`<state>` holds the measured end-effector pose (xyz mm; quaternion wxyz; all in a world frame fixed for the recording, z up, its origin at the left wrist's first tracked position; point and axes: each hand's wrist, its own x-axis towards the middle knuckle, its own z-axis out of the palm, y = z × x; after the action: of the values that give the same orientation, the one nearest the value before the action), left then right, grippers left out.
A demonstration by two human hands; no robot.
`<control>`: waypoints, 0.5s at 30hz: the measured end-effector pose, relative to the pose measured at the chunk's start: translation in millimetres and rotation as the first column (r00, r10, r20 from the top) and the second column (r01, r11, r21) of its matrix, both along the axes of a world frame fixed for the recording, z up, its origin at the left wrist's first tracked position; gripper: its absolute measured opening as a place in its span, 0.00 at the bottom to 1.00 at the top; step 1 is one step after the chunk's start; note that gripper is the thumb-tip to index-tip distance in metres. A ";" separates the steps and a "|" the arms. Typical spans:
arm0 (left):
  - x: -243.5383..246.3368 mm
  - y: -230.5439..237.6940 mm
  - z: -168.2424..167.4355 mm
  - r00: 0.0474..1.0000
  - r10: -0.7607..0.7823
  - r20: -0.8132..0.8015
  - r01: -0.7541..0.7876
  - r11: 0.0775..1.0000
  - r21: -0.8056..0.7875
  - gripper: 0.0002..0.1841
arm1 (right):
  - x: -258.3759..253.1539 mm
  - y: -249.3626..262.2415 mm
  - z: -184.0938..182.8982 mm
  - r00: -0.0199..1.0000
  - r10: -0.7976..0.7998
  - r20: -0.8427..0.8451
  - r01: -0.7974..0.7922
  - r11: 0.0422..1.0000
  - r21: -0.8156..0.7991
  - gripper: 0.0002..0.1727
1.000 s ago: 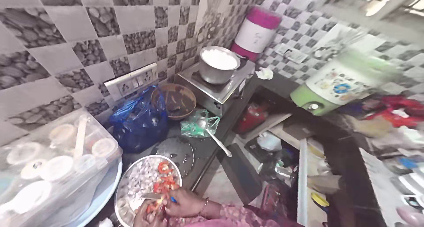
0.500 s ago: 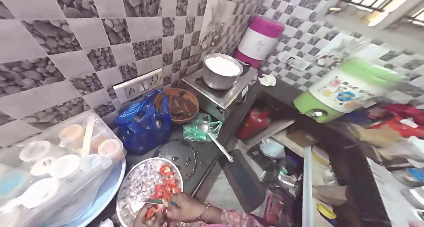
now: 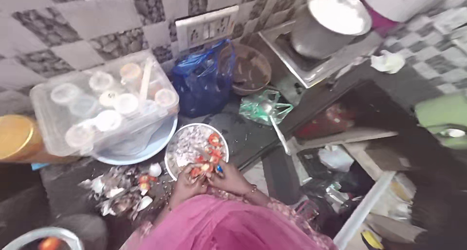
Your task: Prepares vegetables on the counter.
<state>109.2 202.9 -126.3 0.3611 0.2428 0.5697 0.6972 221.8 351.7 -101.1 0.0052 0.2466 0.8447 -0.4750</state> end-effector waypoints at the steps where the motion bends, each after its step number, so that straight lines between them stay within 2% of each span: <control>1: 0.5 -0.5 -1.3 1.000 -0.009 0.006 0.009 1.000 0.000 0.17 | 0.7 0.0 -2.2 1.000 0.003 -0.003 -0.003 1.000 0.001 0.30; 6: -2.1 -2.8 -8.5 0.999 -0.046 -0.025 0.046 0.999 0.029 0.16 | 1.6 0.9 -6.4 0.999 0.025 -0.041 -0.026 1.000 -0.012 0.30; 9: -2.2 -2.9 -7.1 0.999 -0.049 -0.010 0.049 0.998 0.035 0.17 | 0.6 -0.8 -5.0 0.998 0.040 -0.058 -0.041 0.999 -0.026 0.27; 15: -0.9 1.2 -8.7 1.000 -0.024 -0.011 0.024 0.999 0.034 0.15 | -2.5 -3.0 0.7 0.997 0.076 0.016 -0.076 0.997 -0.023 0.26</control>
<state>108.3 204.0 -135.0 0.3622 0.2593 0.5569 0.7010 219.3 348.7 -100.4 0.0331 0.2182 0.8481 -0.4817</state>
